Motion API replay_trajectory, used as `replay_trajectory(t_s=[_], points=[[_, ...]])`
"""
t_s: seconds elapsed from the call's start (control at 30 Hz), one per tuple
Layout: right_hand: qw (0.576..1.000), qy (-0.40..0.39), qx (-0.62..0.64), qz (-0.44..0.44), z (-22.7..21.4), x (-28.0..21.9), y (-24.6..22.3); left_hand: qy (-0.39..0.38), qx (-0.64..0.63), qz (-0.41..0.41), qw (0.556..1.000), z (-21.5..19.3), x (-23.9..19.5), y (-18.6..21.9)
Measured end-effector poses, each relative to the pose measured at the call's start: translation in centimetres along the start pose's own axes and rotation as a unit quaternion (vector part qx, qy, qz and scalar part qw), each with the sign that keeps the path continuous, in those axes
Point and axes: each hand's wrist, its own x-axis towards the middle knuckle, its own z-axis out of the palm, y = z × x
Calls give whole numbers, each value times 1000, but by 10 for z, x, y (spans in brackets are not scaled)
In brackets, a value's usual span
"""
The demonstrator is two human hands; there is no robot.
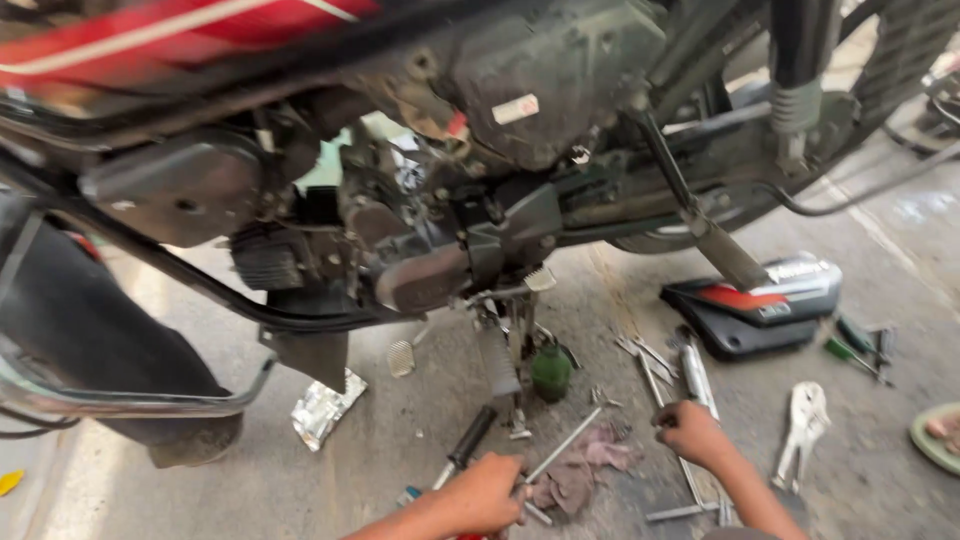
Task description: Cleaning the air filter and its internal housing compartment on a motorcycle.
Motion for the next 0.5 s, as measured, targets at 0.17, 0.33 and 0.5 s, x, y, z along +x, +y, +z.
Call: replay_trajectory(t_s=[0.17,0.33,0.5], points=[[1000,8,1,8,26,1,42,-108,-112,-128,979,-36,-8,51],[993,55,98,-24,-2,-4,-2,-105,-109,-138,979,-36,-4,49],[977,39,209,-30,-29,-6,-39,19,-20,-21,999,7,21,-1]])
